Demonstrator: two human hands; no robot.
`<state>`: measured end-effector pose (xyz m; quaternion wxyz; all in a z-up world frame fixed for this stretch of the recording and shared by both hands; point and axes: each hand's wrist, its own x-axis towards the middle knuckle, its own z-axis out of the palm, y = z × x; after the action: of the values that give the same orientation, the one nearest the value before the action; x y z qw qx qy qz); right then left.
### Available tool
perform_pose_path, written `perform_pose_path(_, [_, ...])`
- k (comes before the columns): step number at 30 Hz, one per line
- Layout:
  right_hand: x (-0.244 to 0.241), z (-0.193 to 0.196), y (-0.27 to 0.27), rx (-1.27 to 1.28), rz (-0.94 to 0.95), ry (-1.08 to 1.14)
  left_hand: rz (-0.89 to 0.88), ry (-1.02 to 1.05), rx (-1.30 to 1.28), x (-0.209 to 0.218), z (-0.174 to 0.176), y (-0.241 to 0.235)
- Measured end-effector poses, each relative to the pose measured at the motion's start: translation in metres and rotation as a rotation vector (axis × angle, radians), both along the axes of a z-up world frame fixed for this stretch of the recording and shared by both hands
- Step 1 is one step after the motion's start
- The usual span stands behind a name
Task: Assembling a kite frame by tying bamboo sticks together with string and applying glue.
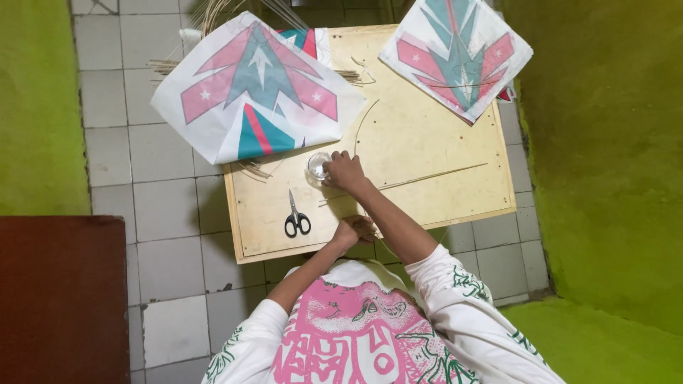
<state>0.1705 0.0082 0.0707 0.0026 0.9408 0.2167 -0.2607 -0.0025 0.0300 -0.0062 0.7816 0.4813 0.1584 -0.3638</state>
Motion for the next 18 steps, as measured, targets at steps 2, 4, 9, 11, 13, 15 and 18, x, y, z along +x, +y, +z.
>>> perform_pose_path(2, [-0.002,0.002,0.000,0.009,0.001,0.001,-0.005,0.006,0.008,0.002,-0.005,-0.002])
perform_pose_path(4, [-0.008,0.016,0.004,0.016,0.024,-0.011,-0.030,0.016,0.033,0.005,-0.009,-0.002])
perform_pose_path(9, [-0.011,0.008,0.006,-0.010,0.049,-0.100,0.022,0.025,0.049,0.007,0.016,0.001])
perform_pose_path(11, [-0.013,0.003,0.006,0.002,0.035,-0.096,0.023,0.028,0.061,0.004,0.016,0.001])
perform_pose_path(13, [-0.017,0.006,0.003,0.046,0.039,-0.147,0.043,0.013,0.051,0.003,0.017,0.001])
perform_pose_path(15, [-0.023,0.033,0.003,0.102,-0.014,-0.118,0.041,0.018,0.051,0.005,0.033,0.007])
perform_pose_path(18, [-0.037,0.089,-0.013,0.208,-0.084,-0.066,0.056,0.064,0.019,0.004,0.014,0.003])
